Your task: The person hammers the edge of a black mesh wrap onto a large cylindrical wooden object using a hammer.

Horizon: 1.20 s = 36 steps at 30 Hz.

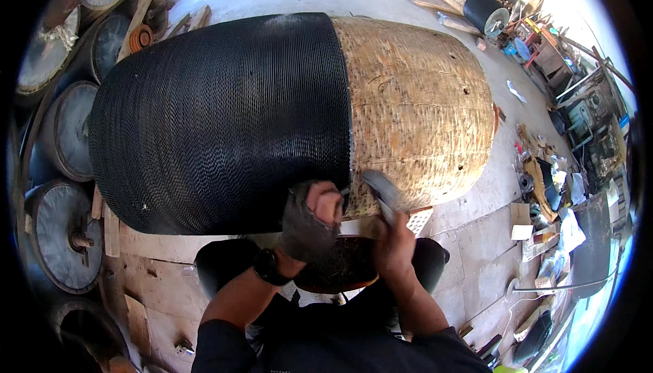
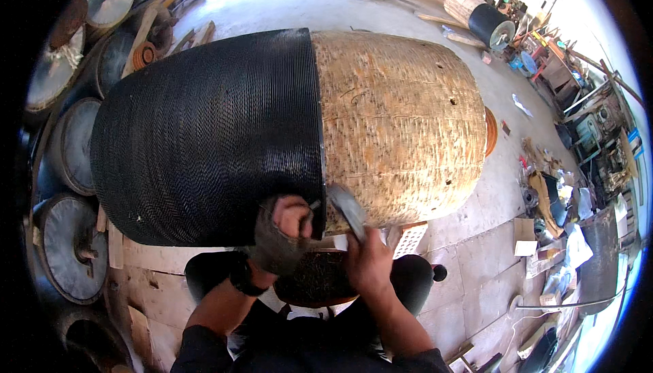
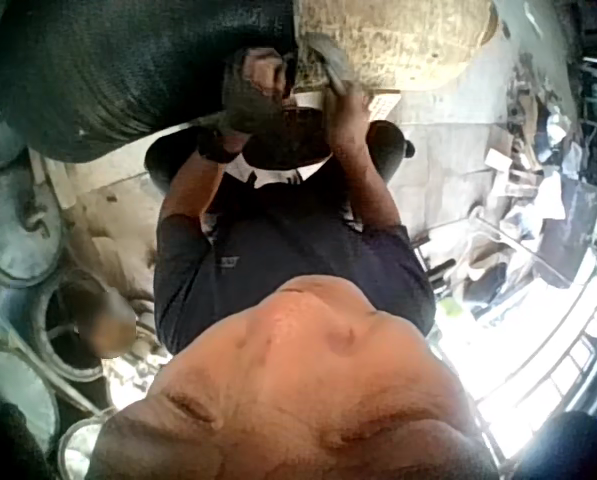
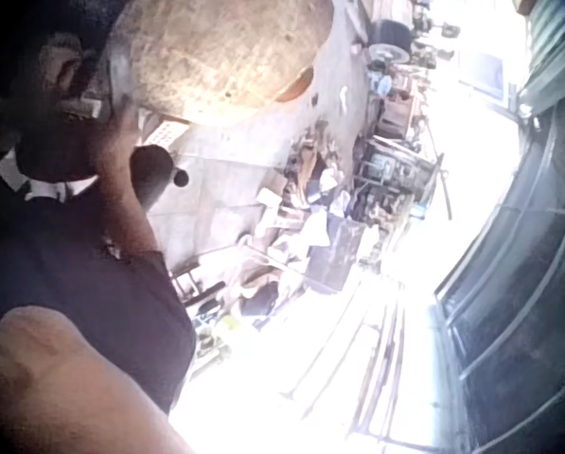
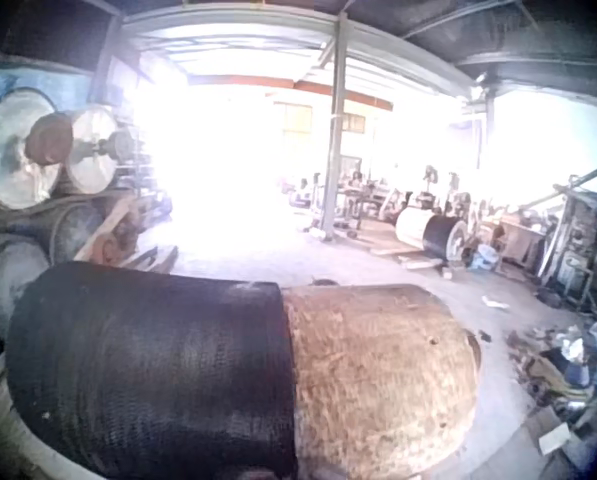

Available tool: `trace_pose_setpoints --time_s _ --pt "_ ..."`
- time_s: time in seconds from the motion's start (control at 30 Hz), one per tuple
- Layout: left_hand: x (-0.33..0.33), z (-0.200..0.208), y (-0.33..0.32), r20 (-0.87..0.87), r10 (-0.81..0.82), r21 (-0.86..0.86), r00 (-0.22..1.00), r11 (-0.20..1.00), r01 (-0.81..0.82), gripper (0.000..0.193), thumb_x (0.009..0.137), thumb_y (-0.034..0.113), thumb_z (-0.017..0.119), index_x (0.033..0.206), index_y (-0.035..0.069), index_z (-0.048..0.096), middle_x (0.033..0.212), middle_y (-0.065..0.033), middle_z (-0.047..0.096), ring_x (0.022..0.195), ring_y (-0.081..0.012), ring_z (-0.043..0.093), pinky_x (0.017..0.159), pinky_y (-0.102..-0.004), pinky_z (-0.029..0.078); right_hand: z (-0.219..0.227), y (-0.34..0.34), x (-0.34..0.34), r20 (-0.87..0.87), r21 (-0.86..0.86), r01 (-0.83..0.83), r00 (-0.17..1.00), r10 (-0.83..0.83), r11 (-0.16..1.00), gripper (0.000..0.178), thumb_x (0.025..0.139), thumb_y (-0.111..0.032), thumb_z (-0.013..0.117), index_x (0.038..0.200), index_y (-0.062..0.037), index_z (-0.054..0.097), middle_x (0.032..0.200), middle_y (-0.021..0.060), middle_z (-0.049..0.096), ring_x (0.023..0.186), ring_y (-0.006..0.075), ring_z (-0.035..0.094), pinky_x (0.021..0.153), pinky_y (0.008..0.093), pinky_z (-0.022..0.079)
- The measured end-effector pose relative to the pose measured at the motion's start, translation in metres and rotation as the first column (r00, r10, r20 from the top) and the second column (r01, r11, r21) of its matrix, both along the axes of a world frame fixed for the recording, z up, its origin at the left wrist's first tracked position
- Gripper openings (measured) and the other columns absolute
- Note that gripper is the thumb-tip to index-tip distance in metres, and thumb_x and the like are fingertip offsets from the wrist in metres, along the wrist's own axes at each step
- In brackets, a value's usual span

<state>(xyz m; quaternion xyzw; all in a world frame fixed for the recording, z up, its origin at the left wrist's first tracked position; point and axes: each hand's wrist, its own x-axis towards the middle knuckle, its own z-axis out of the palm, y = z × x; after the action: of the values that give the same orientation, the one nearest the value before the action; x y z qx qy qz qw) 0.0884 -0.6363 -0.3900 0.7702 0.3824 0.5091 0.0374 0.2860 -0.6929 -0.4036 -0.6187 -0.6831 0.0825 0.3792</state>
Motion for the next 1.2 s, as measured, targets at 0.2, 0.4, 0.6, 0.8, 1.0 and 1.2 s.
trace_pose_setpoints --time_s 0.2,0.4,0.6,0.8,1.0,1.2 --pt "-0.039 0.021 0.069 -0.065 0.334 0.407 0.94 0.869 -0.281 0.037 0.079 0.0 0.063 0.114 0.003 0.051 0.108 -0.015 0.056 0.089 -0.0316 0.057 0.077 -0.0454 0.047 0.009 -0.016 -0.001 -0.153 0.109 -0.015 0.988 0.031 0.994 0.013 0.093 -0.006 0.055 0.102 0.0038 0.056 0.07 0.0198 0.056 0.061 0.0355 0.061 0.059 0.0427 0.048" --pt "-0.039 0.023 0.075 -0.114 0.387 0.346 0.915 0.879 -0.329 0.032 0.083 0.001 0.061 0.113 0.004 0.052 0.107 -0.0153 0.056 0.093 -0.033 0.057 0.081 -0.0481 0.047 0.007 -0.002 -0.003 -0.047 -0.134 0.021 0.999 -0.028 0.991 0.026 0.091 -0.008 0.061 0.114 0.0025 0.054 0.079 0.0235 0.065 0.075 0.0446 0.066 0.078 0.0527 0.053" --pt "-0.036 0.032 0.072 -0.124 0.382 0.321 0.916 0.889 -0.327 0.032 0.078 -0.003 0.062 0.11 0.001 0.055 0.11 -0.0172 0.057 0.094 -0.0352 0.058 0.08 -0.0501 0.047 -0.003 0.002 0.004 0.022 0.047 -0.049 0.999 0.048 0.998 0.024 0.089 -0.009 0.065 0.108 0.0005 0.053 0.078 0.0264 0.064 0.071 0.0465 0.065 0.061 0.0507 0.052" --pt "-0.037 0.02 0.079 -0.122 0.431 0.31 0.894 0.872 -0.378 0.031 0.083 -0.002 0.061 0.112 0.003 0.052 0.109 -0.0165 0.056 0.096 -0.0347 0.057 0.086 -0.0502 0.046 0.019 -0.017 0.005 -0.178 0.01 -0.127 0.976 0.126 0.992 0.027 0.089 -0.015 0.067 0.102 -0.0005 0.049 0.077 0.026 0.064 0.071 0.0463 0.064 0.058 0.051 0.051" --pt "-0.029 0.025 0.077 -0.113 0.464 0.321 0.879 0.854 -0.409 0.027 0.084 -0.002 0.061 0.11 0.003 0.053 0.108 -0.0158 0.056 0.096 -0.0336 0.057 0.087 -0.0495 0.047 -0.026 -0.004 0.016 -0.067 -0.173 0.123 0.988 -0.136 0.977 0.027 0.094 -0.023 0.064 0.097 -0.0019 0.048 0.074 0.0278 0.063 0.069 0.0496 0.062 0.057 0.0555 0.049" --pt "-0.022 0.028 0.067 -0.162 0.477 0.375 0.864 0.839 -0.393 0.019 0.086 -0.004 0.055 0.105 0.001 0.053 0.103 -0.0172 0.055 0.091 -0.0348 0.056 0.085 -0.0487 0.047 -0.036 -0.022 0.03 -0.13 -0.155 0.119 0.982 -0.14 0.981 0.03 0.096 -0.026 0.063 0.089 -0.001 0.048 0.068 0.0292 0.059 0.068 0.0504 0.061 0.057 0.0574 0.047"
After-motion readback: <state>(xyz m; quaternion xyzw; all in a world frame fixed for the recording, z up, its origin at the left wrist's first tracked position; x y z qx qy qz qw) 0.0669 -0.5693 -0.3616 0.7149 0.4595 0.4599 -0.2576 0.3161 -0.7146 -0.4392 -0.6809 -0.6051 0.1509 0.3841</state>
